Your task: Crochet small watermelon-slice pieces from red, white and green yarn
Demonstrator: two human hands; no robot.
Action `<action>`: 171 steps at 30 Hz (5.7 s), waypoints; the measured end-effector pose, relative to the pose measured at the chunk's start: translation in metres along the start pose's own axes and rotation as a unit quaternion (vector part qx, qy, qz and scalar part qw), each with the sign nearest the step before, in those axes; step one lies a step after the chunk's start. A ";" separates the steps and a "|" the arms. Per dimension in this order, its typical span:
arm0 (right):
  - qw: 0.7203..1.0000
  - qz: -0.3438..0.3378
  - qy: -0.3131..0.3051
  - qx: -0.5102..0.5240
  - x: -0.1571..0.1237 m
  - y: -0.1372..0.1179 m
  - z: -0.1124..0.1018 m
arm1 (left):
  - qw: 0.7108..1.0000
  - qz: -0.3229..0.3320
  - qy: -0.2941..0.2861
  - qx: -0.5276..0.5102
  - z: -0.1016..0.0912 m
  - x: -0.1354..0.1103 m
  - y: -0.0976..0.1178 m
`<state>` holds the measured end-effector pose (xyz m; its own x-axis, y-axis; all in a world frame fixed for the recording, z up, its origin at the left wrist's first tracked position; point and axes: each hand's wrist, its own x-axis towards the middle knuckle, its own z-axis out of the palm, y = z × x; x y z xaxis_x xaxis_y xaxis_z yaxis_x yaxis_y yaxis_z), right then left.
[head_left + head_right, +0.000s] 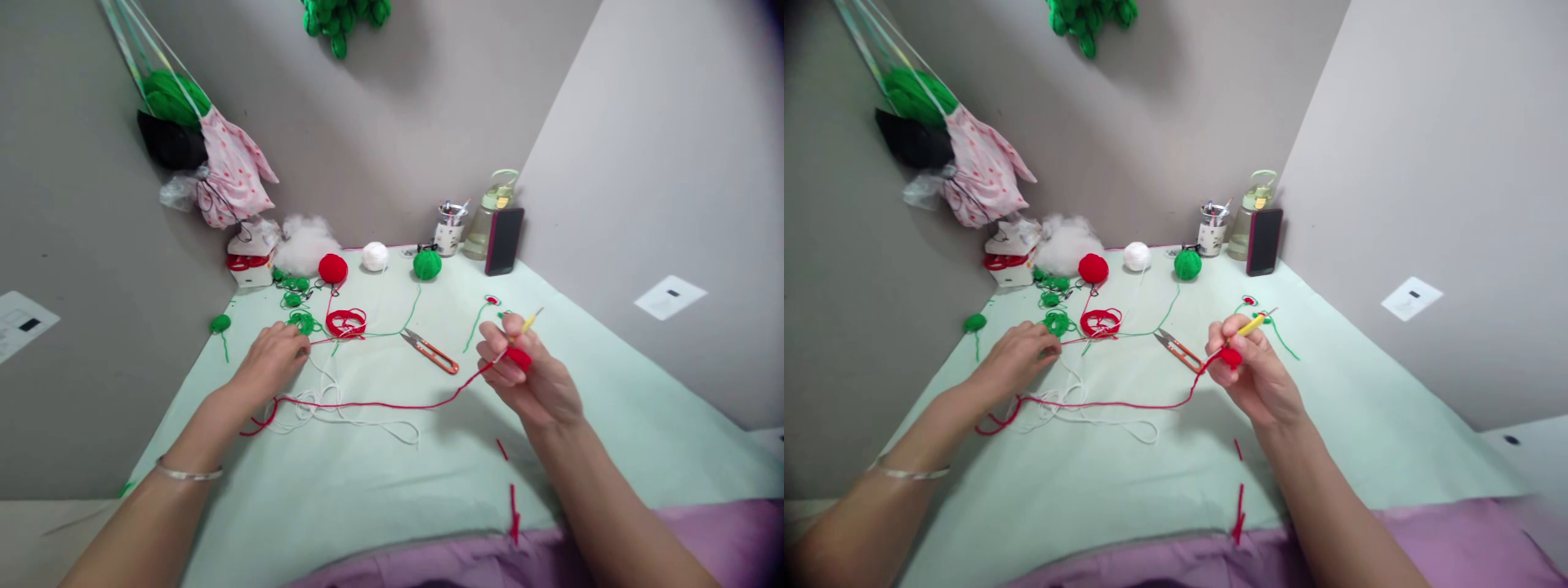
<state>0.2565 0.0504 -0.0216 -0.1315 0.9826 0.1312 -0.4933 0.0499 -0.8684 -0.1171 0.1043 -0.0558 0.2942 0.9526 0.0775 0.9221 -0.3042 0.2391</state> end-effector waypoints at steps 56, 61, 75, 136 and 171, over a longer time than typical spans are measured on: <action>0.962 0.255 -0.089 0.035 -0.035 0.051 0.071 | 0.769 -0.061 0.091 -0.630 -0.037 -0.029 0.133; 0.951 0.287 -0.093 0.066 -0.033 0.035 0.059 | 0.801 -0.060 0.107 -0.586 -0.024 -0.036 0.121; 0.935 0.320 -0.112 0.108 -0.046 0.031 0.054 | 0.618 0.077 0.163 -0.766 -0.002 -0.052 0.176; 0.989 -0.115 0.040 -0.089 -0.065 0.032 0.057 | 0.551 -0.170 0.012 -0.817 0.005 -0.076 0.184; 0.954 -0.174 -0.037 -0.240 -0.076 0.031 0.052 | 0.537 -0.196 0.038 -0.820 0.008 -0.078 0.187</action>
<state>0.2067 -0.0320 -0.0341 -0.1012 0.8769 0.4700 -0.0695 0.4650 -0.8826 0.0344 -0.0264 -0.0249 0.0898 0.9598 -0.2660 -0.5693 0.2686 0.7770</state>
